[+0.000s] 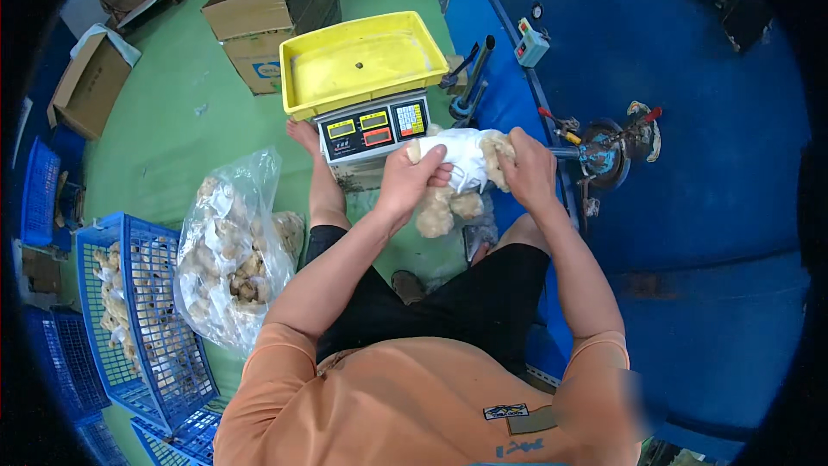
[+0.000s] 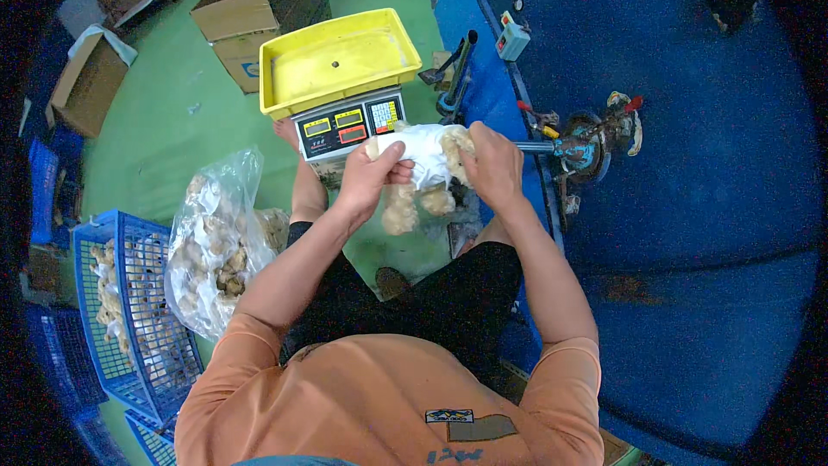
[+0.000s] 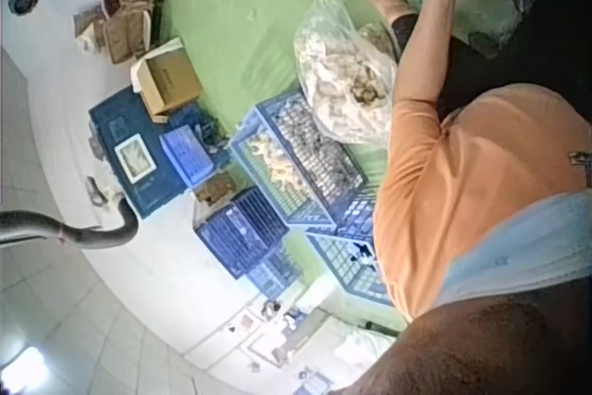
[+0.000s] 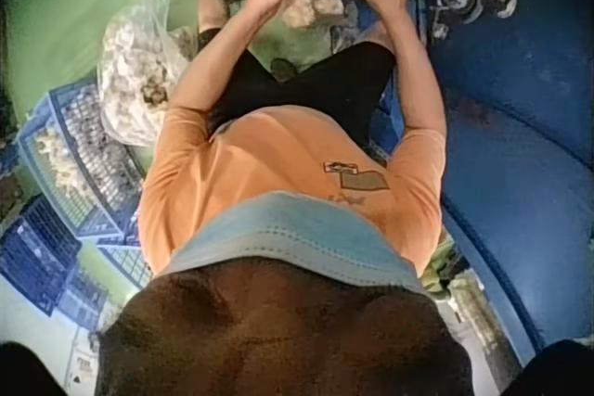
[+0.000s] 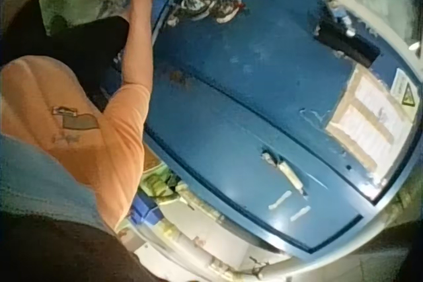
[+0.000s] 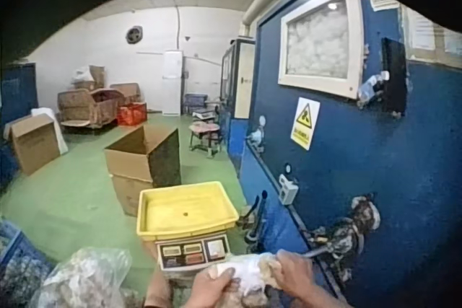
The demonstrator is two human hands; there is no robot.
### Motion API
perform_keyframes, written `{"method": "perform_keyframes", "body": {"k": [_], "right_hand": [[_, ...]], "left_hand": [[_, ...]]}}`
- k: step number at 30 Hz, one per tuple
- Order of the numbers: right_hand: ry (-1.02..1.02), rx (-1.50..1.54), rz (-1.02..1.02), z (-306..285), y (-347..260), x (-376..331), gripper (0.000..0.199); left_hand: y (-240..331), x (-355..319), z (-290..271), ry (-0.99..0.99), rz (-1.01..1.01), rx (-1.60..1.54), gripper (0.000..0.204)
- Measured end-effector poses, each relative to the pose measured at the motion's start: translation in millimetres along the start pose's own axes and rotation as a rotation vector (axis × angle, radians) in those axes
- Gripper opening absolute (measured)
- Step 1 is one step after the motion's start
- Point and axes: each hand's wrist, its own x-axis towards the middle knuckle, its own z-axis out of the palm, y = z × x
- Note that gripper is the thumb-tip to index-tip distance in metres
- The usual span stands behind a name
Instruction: Dressing small plush teddy bears and weighing them on a digital scale.
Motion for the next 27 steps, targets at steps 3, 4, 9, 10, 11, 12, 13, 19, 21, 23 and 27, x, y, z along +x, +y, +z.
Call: {"method": "perform_keyframes", "body": {"k": [3,4,9,10,11,12,13,19,21,23,27], "right_hand": [[-0.056,0.018,-0.014,-0.3,-12.1,4.9,0.024],[-0.056,0.024,-0.019,1.0,-22.2,8.8,0.024],[-0.164,0.008,0.096,-1.6,-62.3,29.2,0.025],[-0.161,0.028,0.158,-2.0,-56.5,32.7,0.024],[-0.167,0.050,0.220,-2.7,-51.9,30.9,0.023],[-0.173,0.071,0.283,-3.6,-47.7,28.8,0.022],[-0.178,0.091,0.347,-4.7,-45.3,26.8,0.022],[-0.093,0.384,0.386,2.0,-61.9,24.6,0.039],[0.018,0.451,0.213,9.4,-57.6,5.0,0.052],[0.124,0.512,0.037,16.9,-50.0,-8.4,0.066],[0.087,0.155,-0.093,24.8,-37.1,-7.9,0.077]], "left_hand": [[6.1,1.2,-14.6,0.018,-0.040,-0.003,0.024],[6.8,5.4,-17.6,0.024,-0.037,-0.001,0.024],[7.4,33.8,-10.4,0.180,0.306,0.248,0.041],[4.1,28.3,4.5,0.127,0.344,0.282,0.048],[-4.3,23.1,6.9,0.124,0.342,0.282,0.048],[-15.0,20.4,7.1,0.088,0.595,0.590,0.048],[-22.9,19.9,8.4,0.047,0.848,0.898,0.048],[-39.0,25.3,28.5,-0.044,0.494,0.080,0.041],[-41.8,26.7,29.8,-0.040,0.386,-0.099,0.040],[-43.6,28.1,31.6,-0.036,0.274,-0.281,0.040],[-24.0,22.5,31.4,-0.034,0.172,-0.296,0.041]]}}
